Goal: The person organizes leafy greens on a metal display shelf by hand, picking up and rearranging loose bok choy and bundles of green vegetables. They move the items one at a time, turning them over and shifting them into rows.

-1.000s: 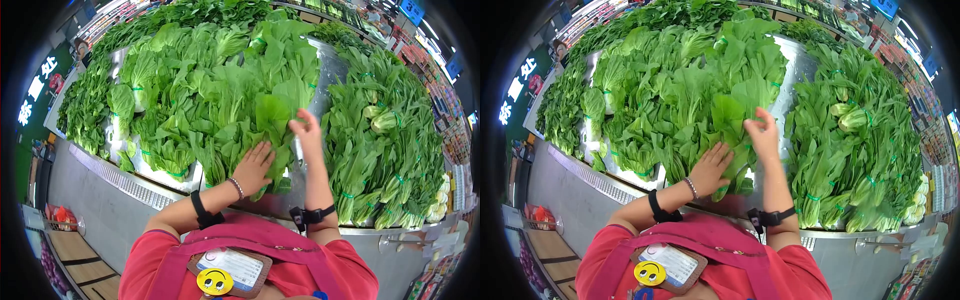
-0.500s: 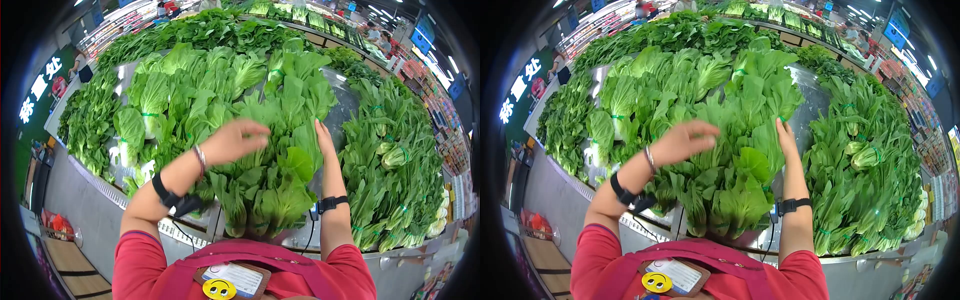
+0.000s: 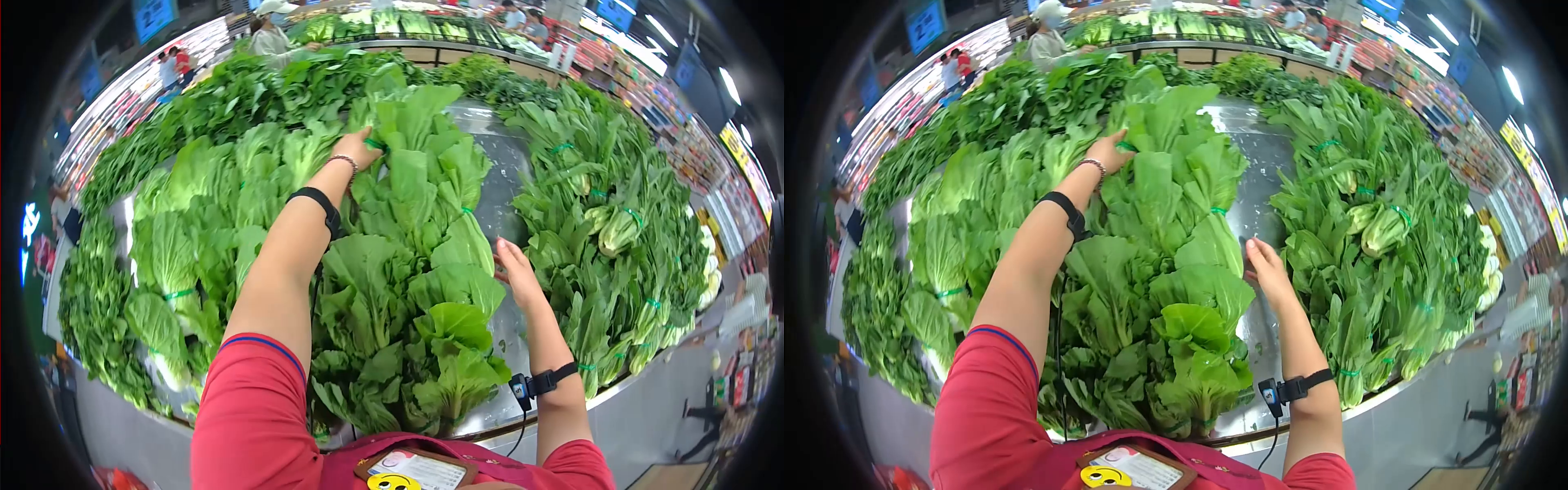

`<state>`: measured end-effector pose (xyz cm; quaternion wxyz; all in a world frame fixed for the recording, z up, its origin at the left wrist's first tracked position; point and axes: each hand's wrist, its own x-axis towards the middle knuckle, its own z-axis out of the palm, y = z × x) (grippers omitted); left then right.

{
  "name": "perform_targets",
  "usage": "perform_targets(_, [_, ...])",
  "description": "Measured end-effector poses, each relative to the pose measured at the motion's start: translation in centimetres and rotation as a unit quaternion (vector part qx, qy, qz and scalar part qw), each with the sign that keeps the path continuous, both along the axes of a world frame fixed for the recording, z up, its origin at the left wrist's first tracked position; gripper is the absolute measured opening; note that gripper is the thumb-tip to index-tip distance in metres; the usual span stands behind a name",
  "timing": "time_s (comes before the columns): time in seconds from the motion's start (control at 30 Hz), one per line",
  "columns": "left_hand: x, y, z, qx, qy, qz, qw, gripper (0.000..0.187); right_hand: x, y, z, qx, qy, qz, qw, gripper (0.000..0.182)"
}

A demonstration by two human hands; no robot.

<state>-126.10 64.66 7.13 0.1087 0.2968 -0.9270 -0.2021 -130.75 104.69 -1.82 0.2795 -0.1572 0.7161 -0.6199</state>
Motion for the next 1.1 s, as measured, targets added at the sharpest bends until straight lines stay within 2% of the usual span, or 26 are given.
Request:
perform_targets(0.03, [-0.2, -0.6, -0.2, -0.001, 0.027, -0.022, 0.999, 0.078, 0.2, -0.3, 0.4, 0.001, -0.004, -0.009, 1.000, 0.070])
perform_targets(0.13, [-0.4, 0.0, -1.5, -0.013, 0.036, 0.077, 0.996, 0.060, -0.1, -1.7, 0.6, 0.003, 0.034, 0.011, 0.999, 0.068])
perform_targets(0.17, [-0.1, -0.3, -2.1, -0.011, 0.032, 0.077, 0.996, 0.060, -0.1, -2.0, 0.8, 0.000, 0.023, 0.020, 1.000, 0.067])
perform_targets(0.23, [0.4, -1.6, -2.8, 0.006, -0.079, 0.051, 0.996, 0.056, -0.7, -3.0, 1.0, -0.006, 0.013, 0.030, 0.999, 0.067])
perform_targets(0.27, [1.0, -2.6, -3.1, 0.007, -0.080, 0.054, 0.995, 0.056, -1.5, -3.3, 0.3, -0.015, 0.025, 0.056, 0.998, 0.069])
perform_targets(0.33, [4.4, -2.0, -0.6, 0.149, -0.122, -0.101, 0.976, 0.061, -1.8, -4.1, 0.1, -0.020, 0.035, 0.086, 0.995, 0.072])
perform_targets(0.37, [6.0, 0.5, 1.5, 0.296, -0.086, -0.015, 0.951, 0.073, -1.5, -4.6, 0.5, -0.021, 0.050, 0.074, 0.996, 0.073])
perform_targets(0.47, [7.9, 2.6, 2.1, 0.282, -0.027, -0.027, 0.959, 0.079, -2.1, -6.6, 0.4, -0.009, 0.087, 0.054, 0.995, 0.073])
perform_targets(0.53, [7.6, 0.8, -0.7, 0.165, -0.004, -0.054, 0.985, 0.086, -2.7, -6.0, 0.9, 0.013, 0.128, 0.043, 0.991, 0.072])
perform_targets(0.57, [8.8, 2.3, 0.4, 0.105, 0.016, -0.032, 0.994, 0.086, -2.5, -5.5, 1.4, 0.021, 0.145, 0.042, 0.988, 0.071])
perform_targets(0.6, [10.0, 3.1, 1.4, 0.137, 0.064, -0.077, 0.986, 0.081, -1.7, -4.7, 2.8, 0.031, 0.107, 0.036, 0.993, 0.068])
perform_targets(0.63, [11.7, 4.5, 3.6, 0.186, 0.065, -0.121, 0.973, 0.075, -0.9, -3.2, 4.5, 0.036, 0.070, 0.035, 0.996, 0.066])
perform_targets(0.67, [13.4, 5.4, 4.9, 0.188, 0.086, -0.132, 0.969, 0.062, -0.3, -0.8, 5.1, 0.039, 0.068, 0.008, 0.997, 0.066])
perform_targets(0.73, [17.0, 6.4, 7.5, 0.151, 0.094, -0.159, 0.971, 0.053, 1.7, 3.2, 5.9, -0.008, 0.118, 0.031, 0.992, 0.059])
perform_targets(0.8, [20.8, 8.2, 9.9, 0.140, 0.091, -0.168, 0.972, 0.046, 4.3, 8.7, 7.2, 0.007, 0.126, 0.005, 0.992, 0.051])
perform_targets(0.87, [23.9, 9.9, 11.5, 0.146, 0.074, -0.182, 0.969, 0.045, 6.7, 14.1, 6.9, 0.007, 0.107, -0.056, 0.993, 0.047])
perform_targets(1.0, [26.3, 12.6, 12.3, 0.145, 0.024, -0.211, 0.966, 0.042, 12.3, 23.1, 5.9, 0.091, 0.098, -0.196, 0.971, 0.042])
perform_targets(1.1, [26.1, 14.3, 11.8, 0.137, 0.019, -0.229, 0.964, 0.041, 14.4, 27.4, 5.0, 0.120, 0.076, -0.243, 0.960, 0.042])
